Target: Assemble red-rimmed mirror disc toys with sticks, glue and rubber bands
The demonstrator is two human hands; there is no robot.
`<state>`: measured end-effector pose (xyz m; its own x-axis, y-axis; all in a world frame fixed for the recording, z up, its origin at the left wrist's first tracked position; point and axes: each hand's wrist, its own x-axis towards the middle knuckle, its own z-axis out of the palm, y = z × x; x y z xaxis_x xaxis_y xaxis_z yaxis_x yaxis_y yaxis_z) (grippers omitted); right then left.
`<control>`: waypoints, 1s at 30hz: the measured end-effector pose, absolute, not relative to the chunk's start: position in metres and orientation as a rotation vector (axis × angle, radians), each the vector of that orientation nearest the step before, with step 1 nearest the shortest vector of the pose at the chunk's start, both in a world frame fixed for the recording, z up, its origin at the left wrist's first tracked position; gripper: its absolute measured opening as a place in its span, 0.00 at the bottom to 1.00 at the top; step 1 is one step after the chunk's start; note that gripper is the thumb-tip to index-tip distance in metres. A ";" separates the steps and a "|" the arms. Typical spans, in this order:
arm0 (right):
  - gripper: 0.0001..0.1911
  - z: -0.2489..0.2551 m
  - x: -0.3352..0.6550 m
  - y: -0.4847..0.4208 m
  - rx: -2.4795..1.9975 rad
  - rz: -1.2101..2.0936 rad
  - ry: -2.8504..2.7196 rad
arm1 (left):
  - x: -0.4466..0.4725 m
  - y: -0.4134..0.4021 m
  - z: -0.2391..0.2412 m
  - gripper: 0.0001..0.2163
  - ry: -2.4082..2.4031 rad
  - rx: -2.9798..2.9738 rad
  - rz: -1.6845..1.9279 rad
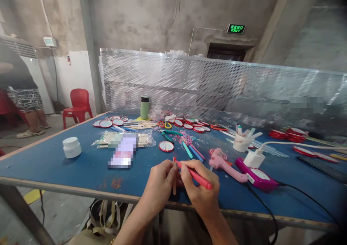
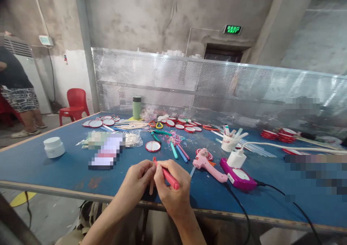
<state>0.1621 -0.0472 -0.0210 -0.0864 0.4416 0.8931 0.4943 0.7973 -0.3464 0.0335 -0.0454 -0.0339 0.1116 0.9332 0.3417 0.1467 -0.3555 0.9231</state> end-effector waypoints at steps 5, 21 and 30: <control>0.07 -0.020 0.162 -0.047 -0.742 -0.065 -1.692 | 0.034 -0.046 -0.032 0.15 1.067 1.619 1.330; 0.07 -0.018 0.161 -0.049 -0.761 -0.059 -1.696 | 0.034 -0.047 -0.030 0.15 1.063 1.621 1.333; 0.07 -0.019 0.161 -0.048 -0.759 -0.046 -1.714 | 0.034 -0.045 -0.033 0.16 1.078 1.642 1.322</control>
